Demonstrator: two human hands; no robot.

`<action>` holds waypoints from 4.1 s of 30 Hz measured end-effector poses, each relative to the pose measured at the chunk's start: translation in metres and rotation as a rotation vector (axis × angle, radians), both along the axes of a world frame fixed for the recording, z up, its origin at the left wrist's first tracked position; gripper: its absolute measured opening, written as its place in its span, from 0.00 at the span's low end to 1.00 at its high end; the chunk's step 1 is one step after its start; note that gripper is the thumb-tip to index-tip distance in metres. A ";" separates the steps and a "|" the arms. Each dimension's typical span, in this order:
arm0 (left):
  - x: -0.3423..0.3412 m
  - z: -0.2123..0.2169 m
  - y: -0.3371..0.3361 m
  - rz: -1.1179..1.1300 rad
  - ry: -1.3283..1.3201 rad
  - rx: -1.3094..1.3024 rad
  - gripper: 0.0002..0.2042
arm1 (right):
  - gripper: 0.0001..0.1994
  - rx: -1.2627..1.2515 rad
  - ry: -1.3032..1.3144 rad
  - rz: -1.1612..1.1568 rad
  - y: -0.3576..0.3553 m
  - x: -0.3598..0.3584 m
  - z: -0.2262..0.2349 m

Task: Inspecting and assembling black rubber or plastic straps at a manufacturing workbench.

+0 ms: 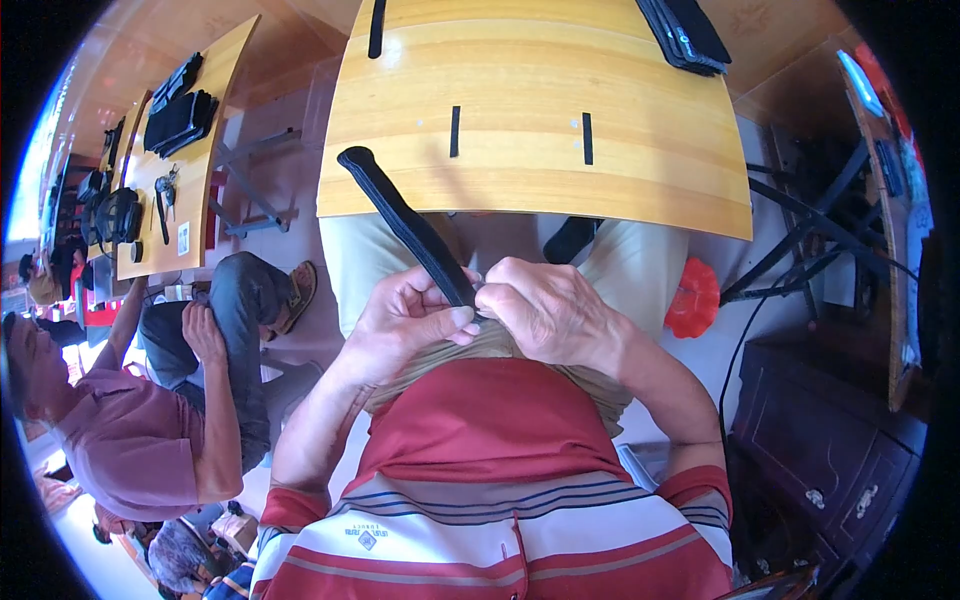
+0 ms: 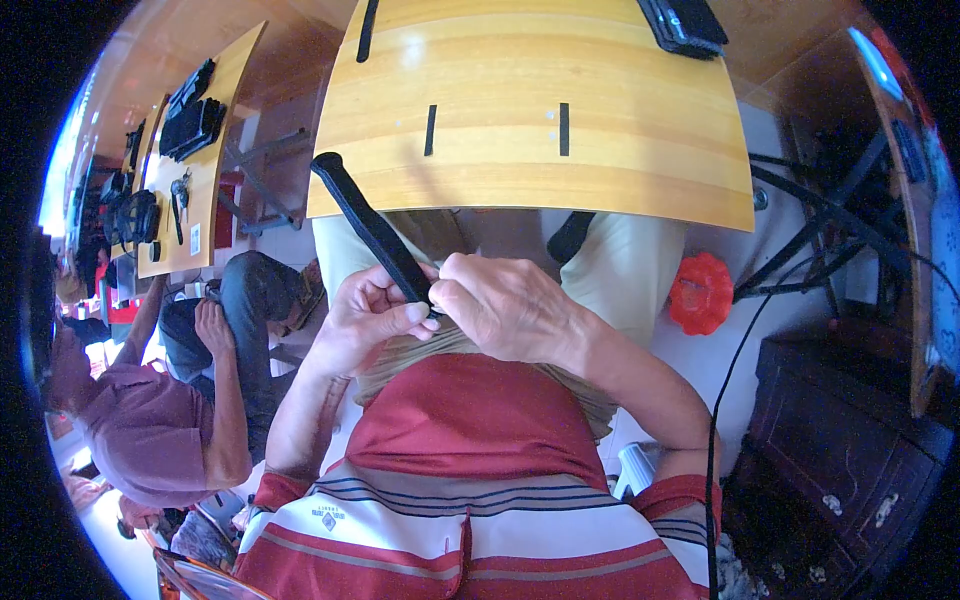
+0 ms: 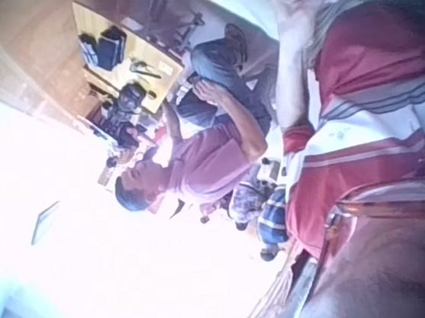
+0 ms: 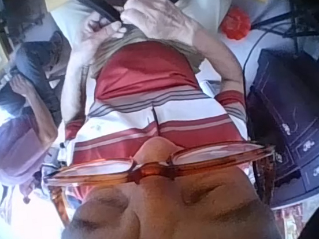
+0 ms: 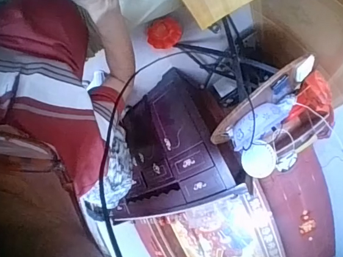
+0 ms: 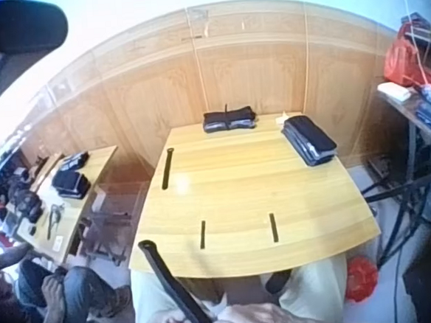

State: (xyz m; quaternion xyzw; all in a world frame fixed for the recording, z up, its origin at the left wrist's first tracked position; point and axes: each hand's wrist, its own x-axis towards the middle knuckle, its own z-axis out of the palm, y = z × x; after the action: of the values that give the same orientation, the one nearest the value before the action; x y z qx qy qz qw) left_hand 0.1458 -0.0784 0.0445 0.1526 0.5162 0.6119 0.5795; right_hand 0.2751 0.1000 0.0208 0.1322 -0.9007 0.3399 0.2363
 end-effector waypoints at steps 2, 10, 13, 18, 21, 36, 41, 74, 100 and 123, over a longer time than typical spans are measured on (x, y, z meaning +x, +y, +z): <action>0.003 0.001 0.000 0.003 0.017 0.010 0.17 | 0.07 -0.066 -0.064 0.004 -0.003 0.001 0.000; 0.004 0.004 0.005 0.013 0.033 -0.005 0.17 | 0.07 -0.287 -0.134 -0.059 -0.011 0.003 -0.002; 0.005 0.005 0.006 0.004 0.071 -0.029 0.16 | 0.08 -0.212 -0.130 -0.038 -0.009 0.003 -0.001; 0.002 0.006 0.001 -0.113 0.106 -0.042 0.15 | 0.08 -0.074 -0.099 0.040 -0.005 0.004 -0.001; -0.001 0.007 0.003 -0.110 0.067 -0.041 0.15 | 0.09 -0.128 -0.103 0.052 -0.004 0.002 -0.001; 0.004 -0.006 0.002 0.117 -0.009 0.035 0.14 | 0.11 -0.650 0.027 -0.081 -0.029 -0.001 -0.020; 0.007 -0.005 0.000 0.083 0.040 0.020 0.14 | 0.06 -0.737 -0.097 -0.027 -0.022 0.001 -0.018; 0.016 0.009 -0.044 -0.118 0.687 0.012 0.08 | 0.09 -0.672 0.421 -0.669 0.141 -0.060 0.111; -0.003 -0.052 -0.113 0.306 0.349 -0.183 0.05 | 0.07 0.141 0.103 -0.464 0.155 -0.175 -0.010; -0.026 -0.065 -0.099 0.344 0.459 -0.245 0.06 | 0.16 0.303 -0.194 -0.347 0.157 -0.291 -0.033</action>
State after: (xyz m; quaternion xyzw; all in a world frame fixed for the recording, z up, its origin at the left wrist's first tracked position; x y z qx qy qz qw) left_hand 0.1199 -0.1775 -0.0210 0.1263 0.7218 0.5836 0.3499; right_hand -0.0156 0.2566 -0.0117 -0.0238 -0.9691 0.1662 0.1809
